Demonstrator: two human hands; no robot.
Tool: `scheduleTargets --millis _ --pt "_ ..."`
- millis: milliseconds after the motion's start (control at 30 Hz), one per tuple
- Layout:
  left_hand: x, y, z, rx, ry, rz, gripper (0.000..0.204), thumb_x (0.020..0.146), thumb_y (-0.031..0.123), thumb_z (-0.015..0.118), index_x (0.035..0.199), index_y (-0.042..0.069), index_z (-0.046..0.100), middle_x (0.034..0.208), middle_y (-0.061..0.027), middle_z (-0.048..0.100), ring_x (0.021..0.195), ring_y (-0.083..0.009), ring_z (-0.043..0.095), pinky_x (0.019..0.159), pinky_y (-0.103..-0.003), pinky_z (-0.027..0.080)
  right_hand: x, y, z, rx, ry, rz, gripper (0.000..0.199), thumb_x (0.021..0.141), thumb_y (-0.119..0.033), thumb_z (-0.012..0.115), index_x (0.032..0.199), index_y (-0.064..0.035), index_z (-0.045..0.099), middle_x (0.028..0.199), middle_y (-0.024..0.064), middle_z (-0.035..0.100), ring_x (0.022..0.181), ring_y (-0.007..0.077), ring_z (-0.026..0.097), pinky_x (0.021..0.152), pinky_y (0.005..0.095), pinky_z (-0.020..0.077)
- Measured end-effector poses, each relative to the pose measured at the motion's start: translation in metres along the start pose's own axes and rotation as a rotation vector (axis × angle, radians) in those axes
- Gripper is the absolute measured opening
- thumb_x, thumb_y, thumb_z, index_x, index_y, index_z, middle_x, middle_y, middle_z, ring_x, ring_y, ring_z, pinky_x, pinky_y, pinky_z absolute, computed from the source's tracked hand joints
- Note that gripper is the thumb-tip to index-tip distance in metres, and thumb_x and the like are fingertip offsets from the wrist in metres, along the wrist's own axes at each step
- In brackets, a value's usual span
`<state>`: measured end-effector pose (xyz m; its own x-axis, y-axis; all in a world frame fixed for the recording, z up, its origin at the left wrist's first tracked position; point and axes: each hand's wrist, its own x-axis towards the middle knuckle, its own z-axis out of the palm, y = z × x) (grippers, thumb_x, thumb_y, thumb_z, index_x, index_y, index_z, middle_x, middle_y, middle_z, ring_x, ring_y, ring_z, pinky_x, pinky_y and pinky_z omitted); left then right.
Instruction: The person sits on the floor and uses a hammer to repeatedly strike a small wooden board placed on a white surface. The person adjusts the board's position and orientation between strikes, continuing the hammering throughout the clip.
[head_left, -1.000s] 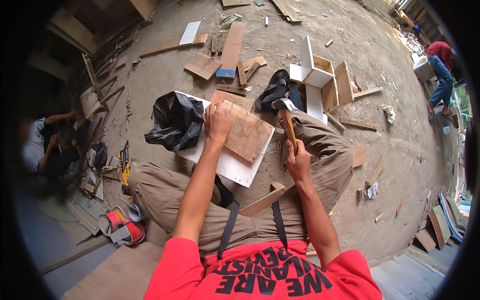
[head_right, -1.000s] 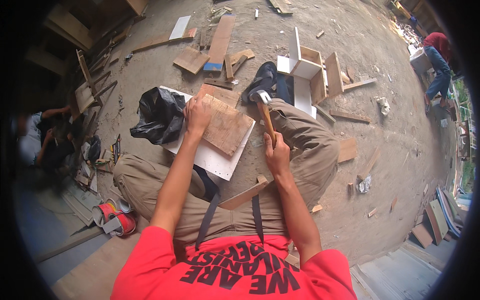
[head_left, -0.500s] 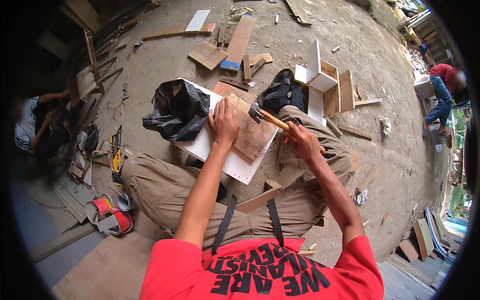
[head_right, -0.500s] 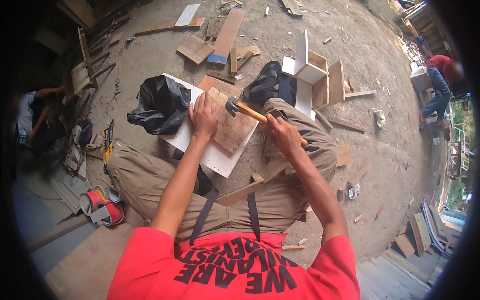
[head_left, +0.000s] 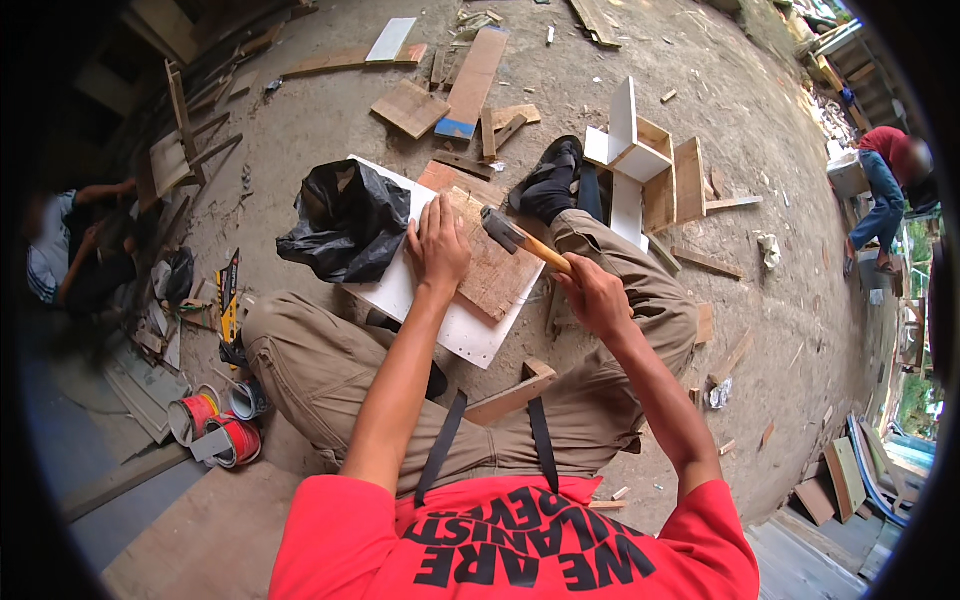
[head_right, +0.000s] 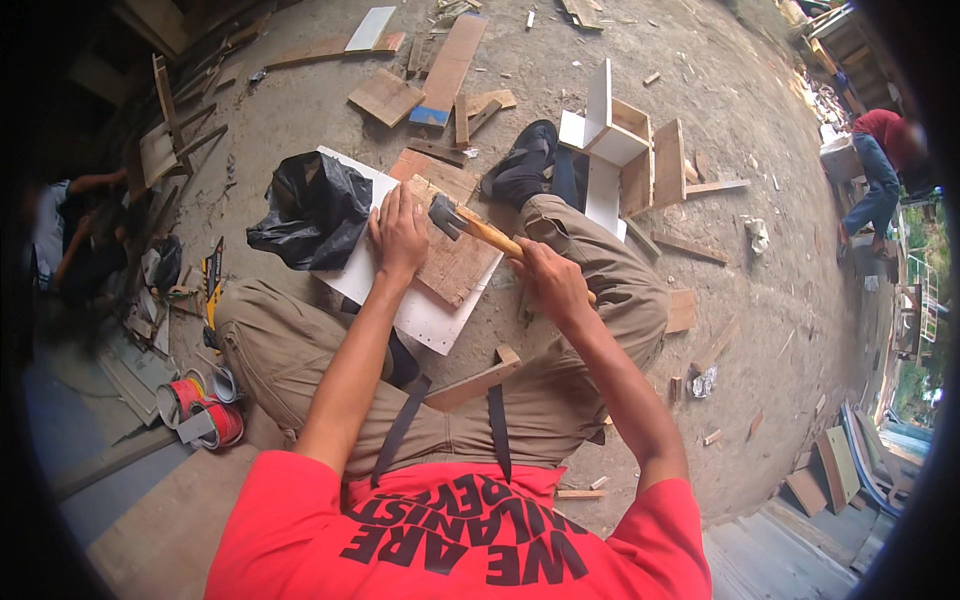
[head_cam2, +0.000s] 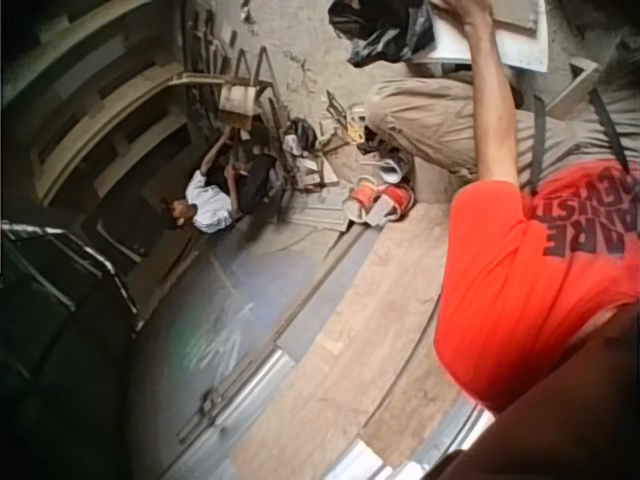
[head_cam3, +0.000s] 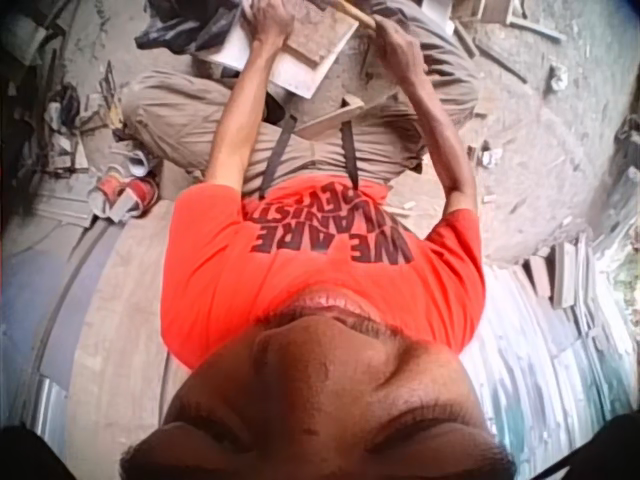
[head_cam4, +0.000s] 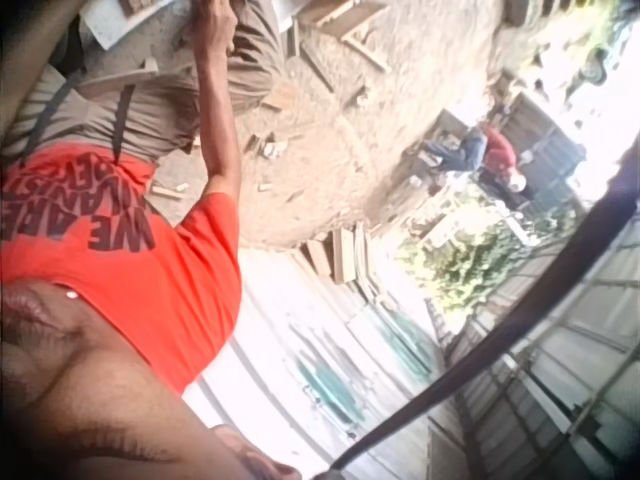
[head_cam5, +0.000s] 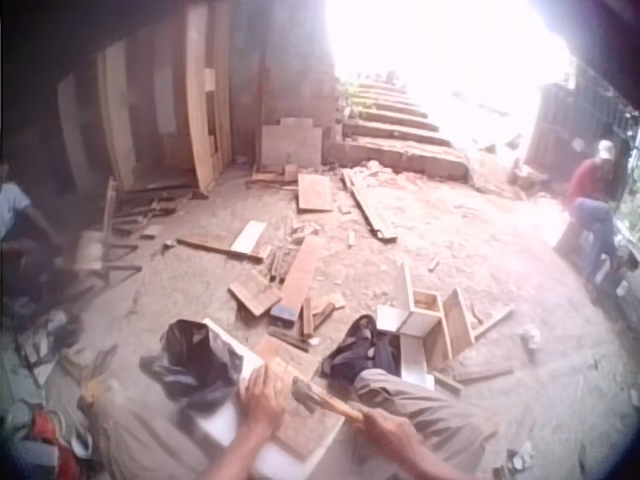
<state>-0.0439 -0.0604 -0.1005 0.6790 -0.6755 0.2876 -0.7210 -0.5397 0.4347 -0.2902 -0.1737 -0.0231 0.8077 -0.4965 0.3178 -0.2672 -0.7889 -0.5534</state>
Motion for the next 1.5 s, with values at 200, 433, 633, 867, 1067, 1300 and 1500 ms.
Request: scheduleTargets --millis 200,433,633,867,1067,1300,1500 --pt "0.010 0.011 0.010 0.062 0.004 -0.058 0.053 0.100 0.025 0.045 0.147 0.000 0.041 0.150 -0.0151 0.045 0.142 -0.0284 0.038 0.116 -0.054 0.021 0.000 -0.031 0.016 0.266 0.080 0.417 0.028 0.097 -0.012 0.060 0.120 0.0025 0.054 0.089 0.0243 0.066 0.082 0.0401 0.069 0.070 0.0419 0.0523" --pt "0.011 0.026 0.019 0.038 0.049 -0.120 0.056 0.096 0.022 0.049 0.147 -0.001 0.042 0.150 -0.0148 0.046 0.142 -0.0294 0.037 0.117 -0.055 0.020 0.002 -0.046 0.033 0.304 0.015 0.464 0.029 0.099 -0.008 0.052 0.125 0.0046 0.049 0.088 0.0290 0.064 0.084 0.0459 0.067 0.073 0.0471 0.0506" --pt "0.007 0.021 0.020 0.054 0.064 -0.110 0.056 0.097 0.024 0.048 0.146 -0.002 0.041 0.150 -0.0148 0.046 0.142 -0.0301 0.038 0.116 -0.055 0.021 0.025 -0.064 0.021 0.296 0.191 0.269 0.034 0.098 -0.005 0.053 0.129 0.0057 0.043 0.096 0.0332 0.062 0.086 0.0497 0.064 0.074 0.0499 0.0503" --pt "0.008 0.021 0.017 0.066 0.063 -0.084 0.053 0.100 0.025 0.043 0.146 -0.001 0.041 0.149 -0.0157 0.046 0.141 -0.0300 0.038 0.115 -0.057 0.021 0.017 -0.045 0.019 0.267 0.021 0.481 0.025 0.099 -0.008 0.051 0.121 0.0039 0.043 0.086 0.0345 0.064 0.085 0.0535 0.063 0.067 0.0541 0.0487" --pt "0.010 0.022 0.018 0.064 0.041 -0.099 0.052 0.100 0.024 0.044 0.146 0.000 0.042 0.148 -0.0147 0.046 0.141 -0.0299 0.038 0.115 -0.057 0.021 0.019 -0.043 0.024 0.253 0.059 0.417 0.025 0.098 -0.006 0.052 0.121 0.0035 0.045 0.090 0.0334 0.064 0.088 0.0524 0.063 0.071 0.0543 0.0494" --pt "0.007 0.021 0.019 0.031 0.059 -0.094 0.053 0.099 0.023 0.046 0.146 0.000 0.041 0.148 -0.0151 0.046 0.141 -0.0301 0.038 0.115 -0.057 0.021 0.015 -0.056 0.022 0.275 0.114 0.390 0.031 0.099 -0.007 0.053 0.127 0.0029 0.045 0.094 0.0320 0.064 0.088 0.0501 0.065 0.072 0.0517 0.0505" --pt "0.009 0.025 0.017 0.062 -0.008 -0.102 0.053 0.098 0.023 0.046 0.145 -0.001 0.041 0.147 -0.0147 0.047 0.141 -0.0303 0.038 0.115 -0.057 0.020 0.003 -0.042 0.044 0.181 0.066 0.411 0.021 0.099 -0.009 0.050 0.116 0.0013 0.044 0.089 0.0345 0.063 0.083 0.0538 0.062 0.070 0.0582 0.0481"
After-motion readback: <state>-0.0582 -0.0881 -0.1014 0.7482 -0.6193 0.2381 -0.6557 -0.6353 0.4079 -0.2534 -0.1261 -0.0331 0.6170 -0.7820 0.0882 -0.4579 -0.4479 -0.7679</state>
